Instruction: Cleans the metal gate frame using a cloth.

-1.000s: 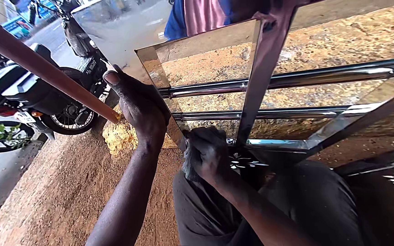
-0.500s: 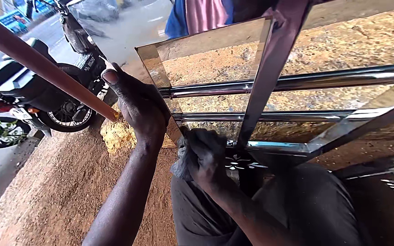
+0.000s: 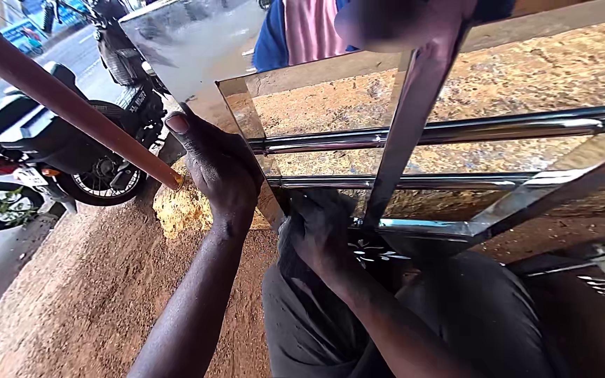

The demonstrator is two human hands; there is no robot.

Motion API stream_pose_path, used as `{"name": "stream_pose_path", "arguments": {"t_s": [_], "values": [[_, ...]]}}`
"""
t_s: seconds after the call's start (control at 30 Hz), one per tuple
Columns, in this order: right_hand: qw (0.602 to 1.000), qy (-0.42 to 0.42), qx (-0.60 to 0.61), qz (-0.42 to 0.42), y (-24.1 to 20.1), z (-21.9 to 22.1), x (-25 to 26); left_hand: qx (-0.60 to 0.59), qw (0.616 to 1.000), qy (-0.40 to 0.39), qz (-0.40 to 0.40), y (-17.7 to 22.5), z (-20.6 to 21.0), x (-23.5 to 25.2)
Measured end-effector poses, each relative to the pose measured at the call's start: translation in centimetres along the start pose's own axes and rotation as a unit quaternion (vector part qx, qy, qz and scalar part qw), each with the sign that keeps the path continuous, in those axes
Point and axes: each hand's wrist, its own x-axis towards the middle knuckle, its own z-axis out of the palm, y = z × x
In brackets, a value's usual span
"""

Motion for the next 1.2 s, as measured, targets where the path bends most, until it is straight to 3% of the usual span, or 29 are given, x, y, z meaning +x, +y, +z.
{"name": "stream_pose_path", "arguments": {"t_s": [0.07,0.27,0.37,0.43,0.47,0.57,0.63,0.7,0.83,1.03,1.1,1.17,1.2], "values": [[0.999,-0.042,-0.030,0.010,-0.4,0.0,0.7,-0.011,1.000,-0.004,0.005,0.1,-0.2,-0.1],[0.992,-0.046,-0.112,-0.042,-1.8,-0.2,-3.3,-0.043,0.998,-0.007,0.034,0.4,-0.1,-0.1],[0.975,-0.210,-0.073,-0.015,-2.4,-3.0,-3.3,-0.036,0.999,-0.008,0.025,0.5,-0.2,-0.3],[0.927,-0.369,0.021,0.060,-2.5,-5.4,-2.3,-0.041,0.999,-0.010,0.019,0.6,-0.1,-0.2],[0.928,-0.358,0.060,0.081,-2.2,-5.9,-2.3,-0.039,0.999,-0.012,0.019,0.6,-0.1,-0.2],[0.988,-0.065,0.110,0.088,-0.7,-4.8,-2.2,-0.010,1.000,-0.005,0.013,0.6,-0.2,-0.3],[0.988,0.029,0.120,0.094,-0.6,-3.5,-1.4,-0.002,1.000,0.001,0.018,0.6,-0.2,-0.3],[0.989,0.000,0.120,0.082,-1.5,-2.0,-1.7,-0.001,1.000,-0.002,0.015,0.6,-0.3,-0.2],[0.996,-0.065,0.010,0.063,-2.4,-0.7,-2.4,0.017,0.999,0.010,0.027,0.6,-0.2,-0.3],[0.994,-0.038,-0.059,0.078,-2.5,1.0,-2.6,0.044,0.998,0.036,0.034,0.2,0.0,-0.2],[0.994,-0.066,-0.052,0.068,-2.3,0.3,-2.6,0.041,0.998,0.040,0.025,0.0,0.1,-0.1],[0.978,-0.200,-0.007,0.064,-2.8,-1.7,-3.0,0.044,0.998,0.043,0.015,-0.1,0.1,-0.1],[0.943,-0.324,0.043,0.067,-3.3,-2.8,-3.4,0.039,0.998,0.048,0.014,-0.1,0.1,-0.1]]}}
